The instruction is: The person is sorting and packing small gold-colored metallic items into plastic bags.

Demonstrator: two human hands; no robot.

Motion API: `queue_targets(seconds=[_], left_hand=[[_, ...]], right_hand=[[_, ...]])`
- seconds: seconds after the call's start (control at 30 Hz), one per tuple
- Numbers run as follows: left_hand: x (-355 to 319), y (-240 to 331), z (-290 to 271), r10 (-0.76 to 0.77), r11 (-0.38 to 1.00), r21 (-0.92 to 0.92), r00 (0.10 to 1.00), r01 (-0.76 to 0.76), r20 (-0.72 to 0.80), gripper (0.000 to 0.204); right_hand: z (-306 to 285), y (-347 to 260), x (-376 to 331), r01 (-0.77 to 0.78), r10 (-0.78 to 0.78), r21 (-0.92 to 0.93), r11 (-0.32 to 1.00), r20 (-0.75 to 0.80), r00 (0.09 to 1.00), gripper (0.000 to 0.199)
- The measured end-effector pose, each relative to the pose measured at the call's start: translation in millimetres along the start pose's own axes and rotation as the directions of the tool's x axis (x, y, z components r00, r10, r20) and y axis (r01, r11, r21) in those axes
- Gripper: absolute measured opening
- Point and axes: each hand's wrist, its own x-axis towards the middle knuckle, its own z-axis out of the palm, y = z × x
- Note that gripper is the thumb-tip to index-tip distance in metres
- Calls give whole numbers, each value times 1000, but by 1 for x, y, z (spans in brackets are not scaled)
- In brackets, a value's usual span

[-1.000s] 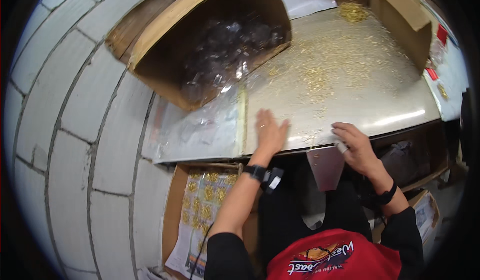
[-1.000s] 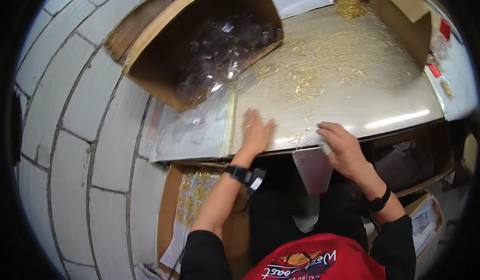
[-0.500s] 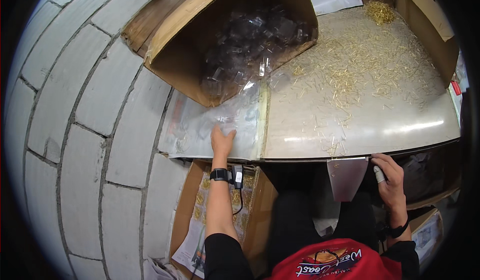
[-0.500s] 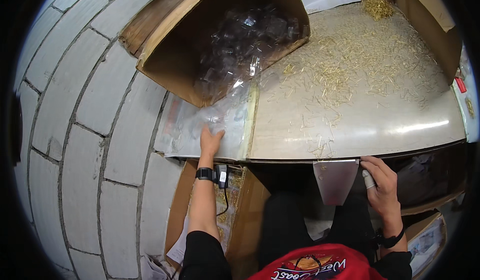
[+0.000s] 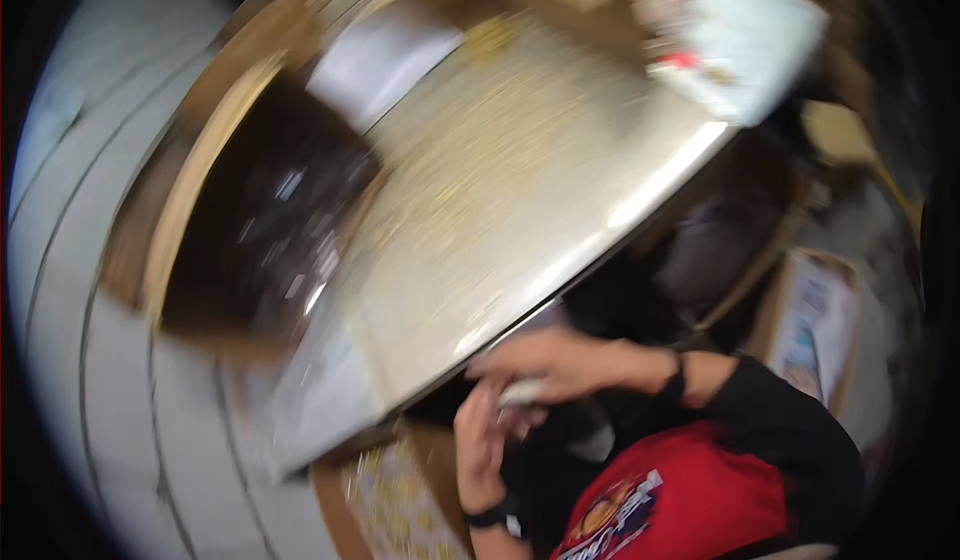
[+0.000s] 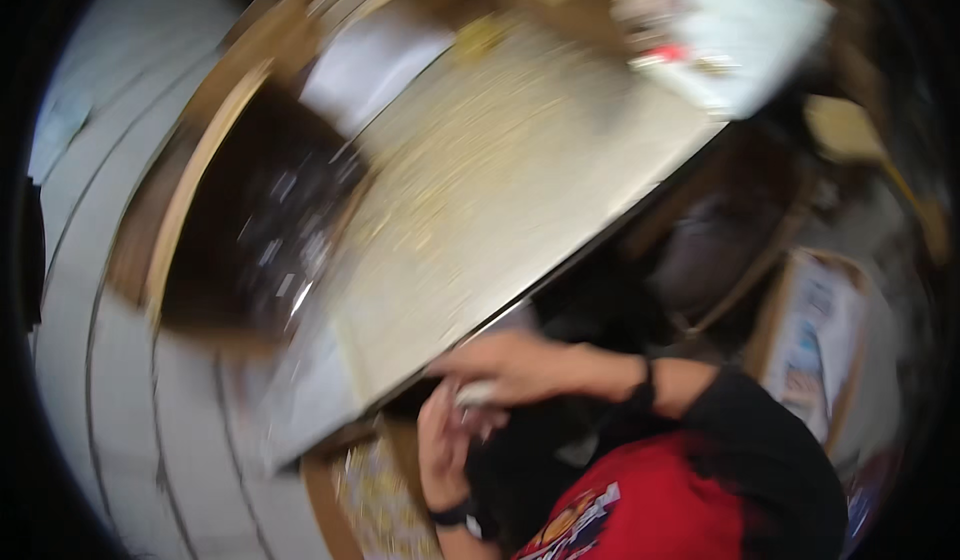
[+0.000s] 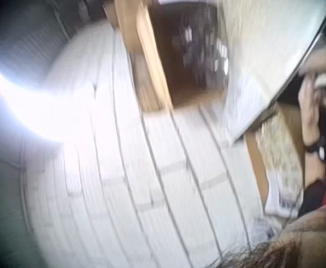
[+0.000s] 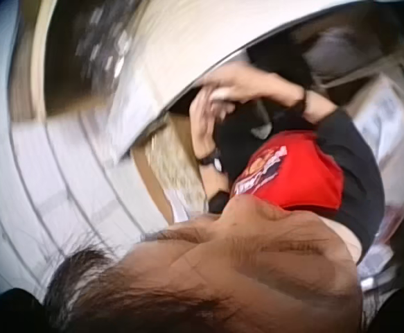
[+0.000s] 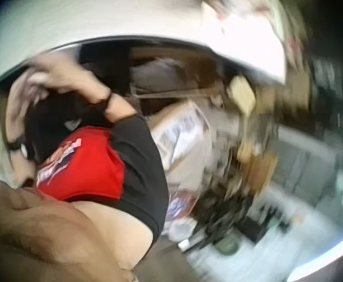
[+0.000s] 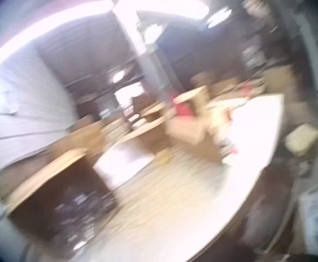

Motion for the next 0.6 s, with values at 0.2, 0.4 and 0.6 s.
queue_targets(seconds=[0.2,0.4,0.6], left_hand=[[-25,-39,18,48,947,-319,999,-40,19,67],[-27,-74,21,-104,991,-90,994,100,-45,45],[-36,-117,-11,-198,958,-255,942,129,-271,42]], right_hand=[[31,24,-50,30,-130,-322,946,-295,947,15],[45,39,-76,-142,88,-461,876,-136,987,17],[-32,22,-55,-213,75,-346,914,-370,926,22]])
